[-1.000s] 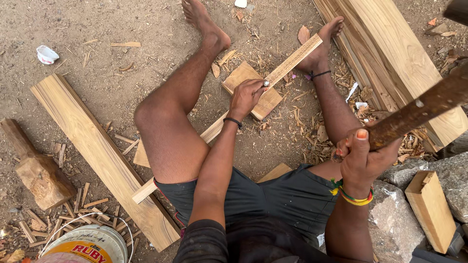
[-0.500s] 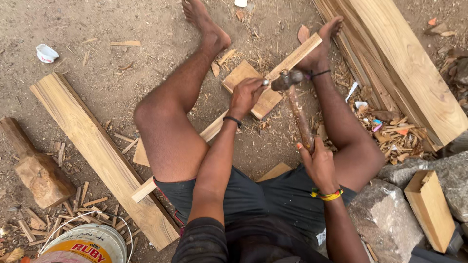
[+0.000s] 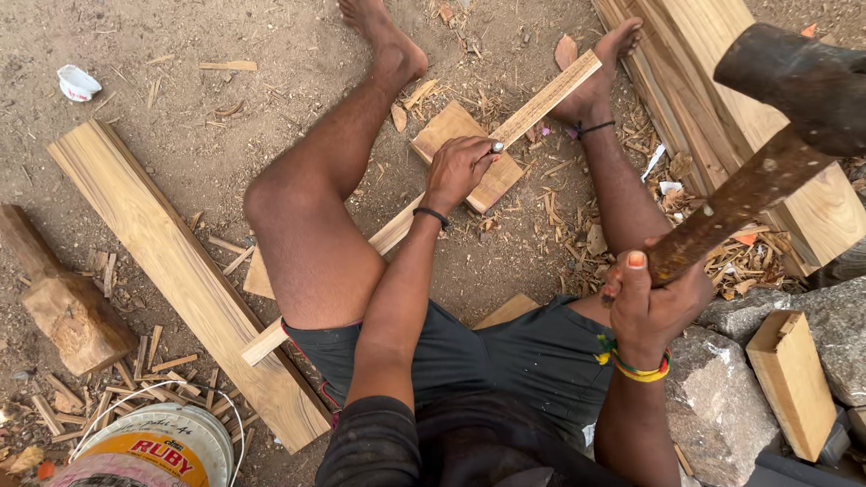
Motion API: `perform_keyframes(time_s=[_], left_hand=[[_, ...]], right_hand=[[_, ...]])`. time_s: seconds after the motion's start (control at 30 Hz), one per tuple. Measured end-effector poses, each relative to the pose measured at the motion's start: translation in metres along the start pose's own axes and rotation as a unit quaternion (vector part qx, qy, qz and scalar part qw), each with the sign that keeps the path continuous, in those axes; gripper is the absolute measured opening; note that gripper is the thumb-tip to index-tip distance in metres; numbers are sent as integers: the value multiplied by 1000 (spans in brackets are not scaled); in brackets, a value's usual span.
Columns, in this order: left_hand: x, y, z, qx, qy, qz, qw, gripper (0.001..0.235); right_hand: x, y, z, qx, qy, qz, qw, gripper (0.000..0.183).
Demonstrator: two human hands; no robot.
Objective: The person sits on the ground and uses a hammer and chisel to carve a groove into a small piece of wood. They repeatedly strike the chisel to remove wood shavings and shape the piece.
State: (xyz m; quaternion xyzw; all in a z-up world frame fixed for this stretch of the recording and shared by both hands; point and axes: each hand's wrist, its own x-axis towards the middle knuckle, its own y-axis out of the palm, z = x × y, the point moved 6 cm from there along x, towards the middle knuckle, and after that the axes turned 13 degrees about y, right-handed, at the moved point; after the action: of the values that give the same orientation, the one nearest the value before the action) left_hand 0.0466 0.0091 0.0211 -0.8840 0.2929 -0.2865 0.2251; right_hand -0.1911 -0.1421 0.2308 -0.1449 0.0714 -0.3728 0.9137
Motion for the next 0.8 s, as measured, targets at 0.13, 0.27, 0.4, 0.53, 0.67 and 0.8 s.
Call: perform_keyframes(time_s=[0.13,0.27,0.4,0.53,0.67,0.8], left_hand=[[1,2,1,13,-2,6,1000,19],[-7,6,6,-13,-44,15,999,25],[-3,10,4,28,19,-19,999,21],[-2,3,-2,17,11,-19,1000,22],[0,-2,-4,5,-12,-20,1000,22],[-7,-8,0,-30,-31,-66,997,20]], right_hand=[[1,19,-29,-276,-47,23,960,32],[2,49,-81,-397,22,92,913,39],[-4,44,-103,-365,88,116,920,36],[-10,35,-112,-322,85,99,938,36],[-14,36,-122,-241,132,88,958,29],[-14,35,-126,-168,240,85,952,28]])
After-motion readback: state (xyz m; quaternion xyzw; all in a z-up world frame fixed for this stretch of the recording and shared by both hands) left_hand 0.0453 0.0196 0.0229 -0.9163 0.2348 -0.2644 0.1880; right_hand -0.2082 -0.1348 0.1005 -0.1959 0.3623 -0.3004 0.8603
